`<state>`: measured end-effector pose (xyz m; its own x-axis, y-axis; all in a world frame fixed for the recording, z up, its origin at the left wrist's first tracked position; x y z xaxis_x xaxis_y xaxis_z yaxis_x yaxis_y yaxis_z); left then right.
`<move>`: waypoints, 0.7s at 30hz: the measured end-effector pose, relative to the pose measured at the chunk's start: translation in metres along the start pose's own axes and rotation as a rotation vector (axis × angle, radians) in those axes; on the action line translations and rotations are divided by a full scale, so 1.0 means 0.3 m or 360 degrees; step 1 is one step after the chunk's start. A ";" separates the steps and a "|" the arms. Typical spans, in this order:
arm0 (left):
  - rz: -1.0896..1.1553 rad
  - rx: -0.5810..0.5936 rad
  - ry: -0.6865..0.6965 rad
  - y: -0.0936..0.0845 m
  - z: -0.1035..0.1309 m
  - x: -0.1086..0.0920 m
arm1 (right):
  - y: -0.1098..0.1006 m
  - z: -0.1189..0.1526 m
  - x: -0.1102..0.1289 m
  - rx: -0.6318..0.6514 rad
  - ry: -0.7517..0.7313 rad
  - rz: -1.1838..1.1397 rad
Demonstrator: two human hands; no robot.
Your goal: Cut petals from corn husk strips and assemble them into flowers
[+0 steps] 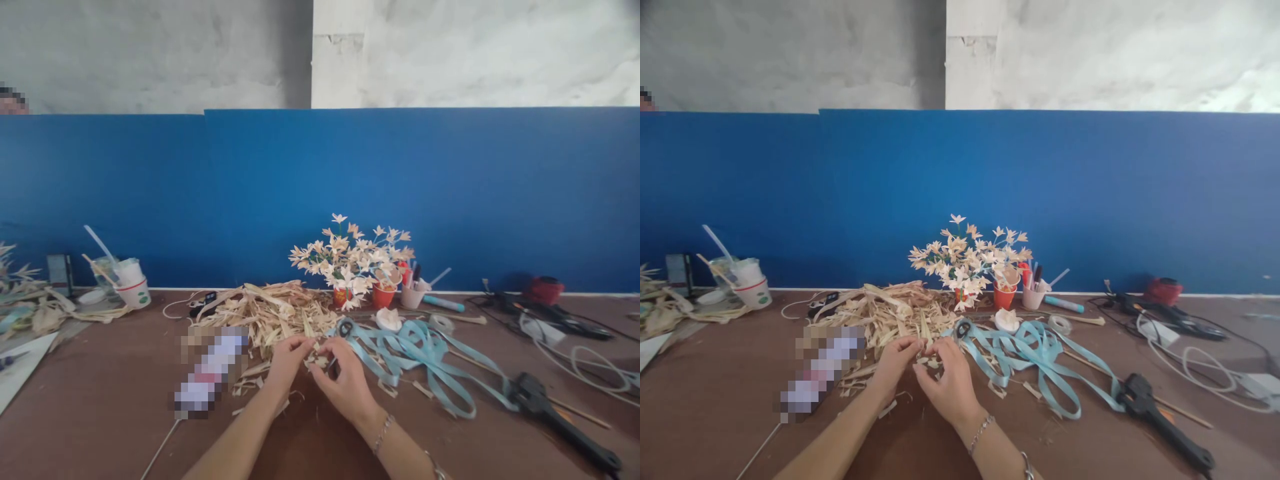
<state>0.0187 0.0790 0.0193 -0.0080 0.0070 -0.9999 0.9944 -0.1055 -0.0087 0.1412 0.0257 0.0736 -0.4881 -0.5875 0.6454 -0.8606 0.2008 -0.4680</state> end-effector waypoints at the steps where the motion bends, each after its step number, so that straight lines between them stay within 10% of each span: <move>1: -0.0017 0.0008 0.0023 0.000 -0.002 -0.002 | 0.001 0.000 -0.003 -0.0003 -0.0002 -0.0002; 21: -0.0339 0.0282 0.0200 0.061 0.000 -0.014 | -0.017 -0.001 0.015 -0.0005 -0.0151 0.0011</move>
<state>0.0370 0.0769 0.0232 -0.1902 0.1692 -0.9670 0.9377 -0.2603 -0.2300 0.1434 0.0222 0.0789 -0.4780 -0.6580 0.5819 -0.8578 0.2072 -0.4704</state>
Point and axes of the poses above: each hand's wrist, its own z-axis away from the middle knuckle, its own y-axis out of the palm, x = y × z, the point moved 8 cm from there along -z, towards the middle knuckle, and after that the axes turned 3 degrees about x, right-handed, at the moved point
